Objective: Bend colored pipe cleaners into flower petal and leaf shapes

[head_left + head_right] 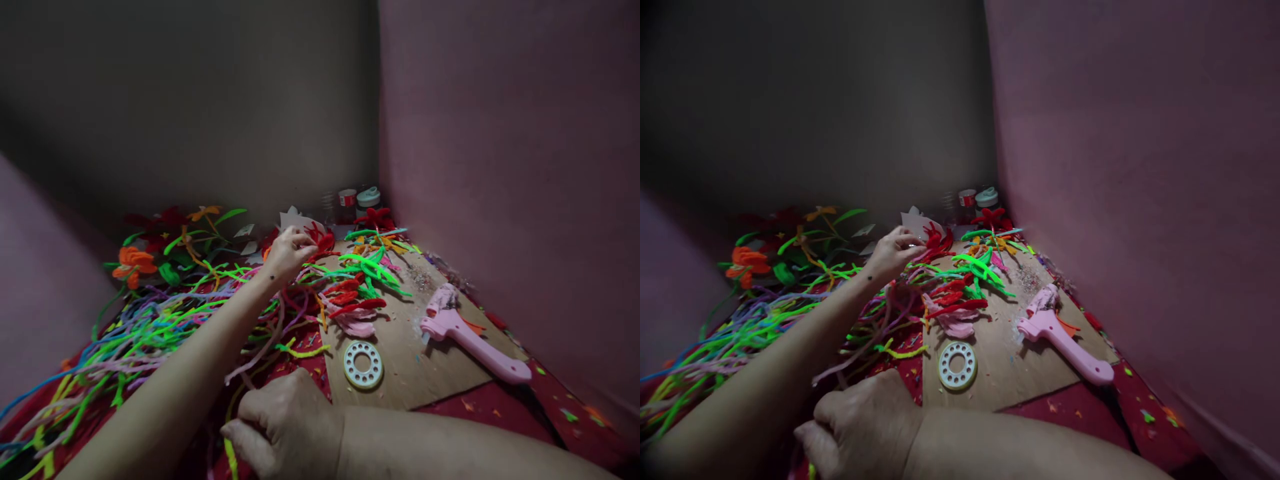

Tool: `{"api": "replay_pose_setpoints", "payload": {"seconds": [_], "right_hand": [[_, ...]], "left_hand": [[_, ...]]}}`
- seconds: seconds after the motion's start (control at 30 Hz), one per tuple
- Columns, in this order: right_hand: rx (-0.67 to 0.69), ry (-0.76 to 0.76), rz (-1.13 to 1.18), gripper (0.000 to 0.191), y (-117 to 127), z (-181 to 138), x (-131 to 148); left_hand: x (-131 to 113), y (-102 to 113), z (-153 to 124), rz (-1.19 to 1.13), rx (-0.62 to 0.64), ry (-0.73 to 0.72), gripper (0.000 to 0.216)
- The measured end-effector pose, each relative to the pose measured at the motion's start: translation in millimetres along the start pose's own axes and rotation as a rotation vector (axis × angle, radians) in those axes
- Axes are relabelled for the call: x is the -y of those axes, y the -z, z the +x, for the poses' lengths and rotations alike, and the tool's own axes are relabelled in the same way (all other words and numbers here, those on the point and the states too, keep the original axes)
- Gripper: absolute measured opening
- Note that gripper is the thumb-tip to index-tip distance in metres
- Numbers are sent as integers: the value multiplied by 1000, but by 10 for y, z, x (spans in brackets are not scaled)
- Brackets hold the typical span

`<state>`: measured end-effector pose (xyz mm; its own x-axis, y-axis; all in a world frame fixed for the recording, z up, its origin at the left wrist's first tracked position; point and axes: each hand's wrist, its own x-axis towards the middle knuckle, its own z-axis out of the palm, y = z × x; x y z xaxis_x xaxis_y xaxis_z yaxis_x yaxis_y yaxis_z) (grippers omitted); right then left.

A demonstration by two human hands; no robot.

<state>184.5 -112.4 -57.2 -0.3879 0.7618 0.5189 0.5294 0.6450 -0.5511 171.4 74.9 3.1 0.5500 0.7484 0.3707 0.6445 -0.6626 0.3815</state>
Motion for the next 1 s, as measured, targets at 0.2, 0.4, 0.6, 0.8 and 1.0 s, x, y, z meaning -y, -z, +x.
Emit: {"api": "replay_pose_setpoints", "payload": {"seconds": [0.2, 0.4, 0.6, 0.8, 1.0], "right_hand": [[43, -26, -28, 30, 32, 0, 31], [48, -32, -21, 31, 39, 8, 29], [37, -25, -13, 30, 36, 0, 23], [8, -13, -10, 31, 9, -16, 17], [49, -27, -15, 31, 21, -4, 14]], "left_hand": [[-322, -86, -191, -152, 476, 31, 18], [-406, -98, -196, -99, 618, 39, 20], [-390, -172, -214, -99, 616, 81, 18], [-322, -207, -270, -233, 574, 166, 19], [-267, -125, -184, -327, 458, 219, 26]]}}
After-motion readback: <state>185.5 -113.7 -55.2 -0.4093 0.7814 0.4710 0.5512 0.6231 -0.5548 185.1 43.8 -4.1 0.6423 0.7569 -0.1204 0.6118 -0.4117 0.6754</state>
